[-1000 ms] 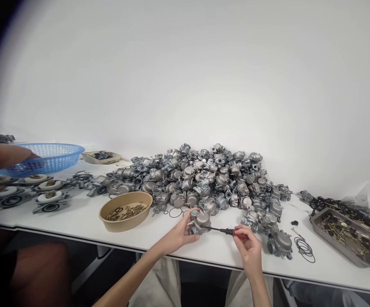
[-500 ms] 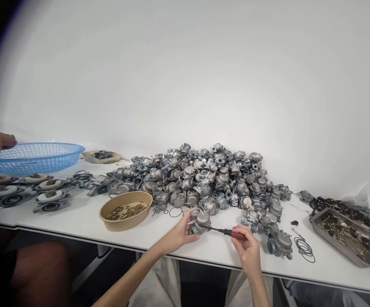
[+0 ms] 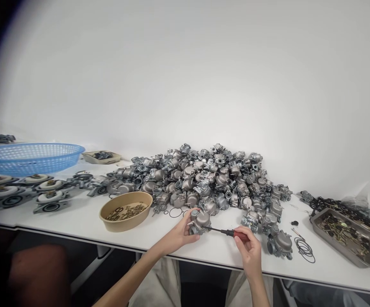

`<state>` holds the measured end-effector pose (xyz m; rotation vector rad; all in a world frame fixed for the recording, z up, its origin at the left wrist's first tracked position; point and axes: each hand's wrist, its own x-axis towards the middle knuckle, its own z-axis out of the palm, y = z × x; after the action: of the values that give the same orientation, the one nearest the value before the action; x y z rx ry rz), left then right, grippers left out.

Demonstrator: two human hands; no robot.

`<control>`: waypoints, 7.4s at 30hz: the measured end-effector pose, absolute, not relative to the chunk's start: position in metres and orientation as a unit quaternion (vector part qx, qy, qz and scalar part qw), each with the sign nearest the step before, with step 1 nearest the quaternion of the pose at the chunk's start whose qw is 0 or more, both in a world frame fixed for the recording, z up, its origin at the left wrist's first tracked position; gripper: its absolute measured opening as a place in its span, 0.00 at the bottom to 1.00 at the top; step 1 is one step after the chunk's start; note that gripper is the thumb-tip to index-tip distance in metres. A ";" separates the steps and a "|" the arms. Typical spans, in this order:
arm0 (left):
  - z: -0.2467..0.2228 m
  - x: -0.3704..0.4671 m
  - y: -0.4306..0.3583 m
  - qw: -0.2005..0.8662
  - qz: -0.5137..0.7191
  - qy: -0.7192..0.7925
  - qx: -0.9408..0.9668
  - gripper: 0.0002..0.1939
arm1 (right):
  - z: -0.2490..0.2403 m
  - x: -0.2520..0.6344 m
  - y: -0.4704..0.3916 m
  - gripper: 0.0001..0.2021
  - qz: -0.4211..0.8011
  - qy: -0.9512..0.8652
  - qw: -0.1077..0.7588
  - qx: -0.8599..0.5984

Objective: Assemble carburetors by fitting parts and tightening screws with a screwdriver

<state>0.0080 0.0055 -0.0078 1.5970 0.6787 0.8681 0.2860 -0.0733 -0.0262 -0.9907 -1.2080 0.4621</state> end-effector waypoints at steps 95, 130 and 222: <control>-0.009 0.009 0.006 0.576 0.374 0.279 0.671 0.47 | -0.040 0.292 -0.068 0.13 0.187 -0.545 0.705 -0.413; -0.003 0.008 0.003 0.575 0.362 0.285 0.677 0.49 | -0.036 0.289 -0.070 0.15 0.184 -0.527 0.701 -0.444; -0.008 0.007 0.006 0.568 0.367 0.293 0.675 0.49 | -0.040 0.290 -0.067 0.18 0.226 -0.488 0.729 -0.423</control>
<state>0.0074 0.0056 -0.0075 1.5864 0.6891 0.8619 0.2903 -0.0671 -0.0402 -0.9320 -1.0747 0.4976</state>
